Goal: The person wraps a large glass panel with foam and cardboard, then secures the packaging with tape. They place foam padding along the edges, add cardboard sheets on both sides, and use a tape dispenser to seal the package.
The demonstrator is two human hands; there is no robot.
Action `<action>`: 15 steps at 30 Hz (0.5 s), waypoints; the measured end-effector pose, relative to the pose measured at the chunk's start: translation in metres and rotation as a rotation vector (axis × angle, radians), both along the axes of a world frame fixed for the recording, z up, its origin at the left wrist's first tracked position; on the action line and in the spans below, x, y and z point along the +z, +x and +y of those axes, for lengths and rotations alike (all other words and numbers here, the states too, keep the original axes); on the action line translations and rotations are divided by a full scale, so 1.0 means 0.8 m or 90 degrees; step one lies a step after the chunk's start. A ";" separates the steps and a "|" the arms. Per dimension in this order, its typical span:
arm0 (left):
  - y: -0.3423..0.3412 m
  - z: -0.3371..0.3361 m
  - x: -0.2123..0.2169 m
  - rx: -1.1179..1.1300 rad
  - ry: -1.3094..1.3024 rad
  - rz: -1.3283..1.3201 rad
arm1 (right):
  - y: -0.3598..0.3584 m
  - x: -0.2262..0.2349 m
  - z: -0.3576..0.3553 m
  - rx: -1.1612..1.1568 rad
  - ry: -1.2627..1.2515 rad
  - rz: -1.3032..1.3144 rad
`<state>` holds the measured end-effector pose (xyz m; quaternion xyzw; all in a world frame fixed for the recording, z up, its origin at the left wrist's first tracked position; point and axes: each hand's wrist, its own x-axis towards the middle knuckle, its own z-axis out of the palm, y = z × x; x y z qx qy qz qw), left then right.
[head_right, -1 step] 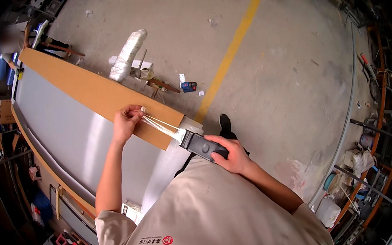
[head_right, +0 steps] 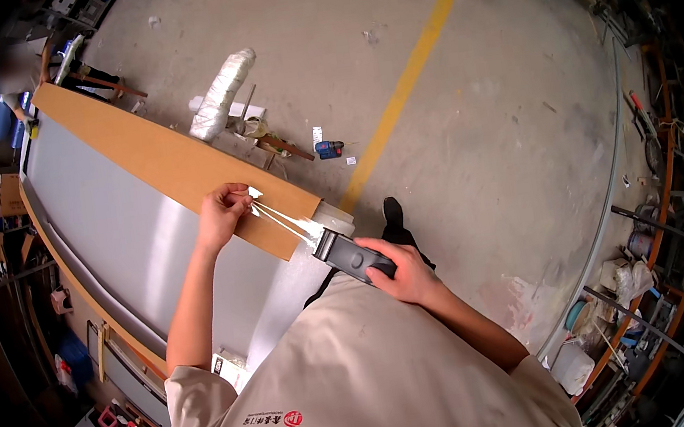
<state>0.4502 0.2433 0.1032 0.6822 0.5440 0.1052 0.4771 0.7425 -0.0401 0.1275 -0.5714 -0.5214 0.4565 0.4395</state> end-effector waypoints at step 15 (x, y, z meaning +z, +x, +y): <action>0.033 -0.082 -0.056 -0.379 0.460 0.391 | -0.025 -0.044 -0.011 0.054 -0.155 -0.007</action>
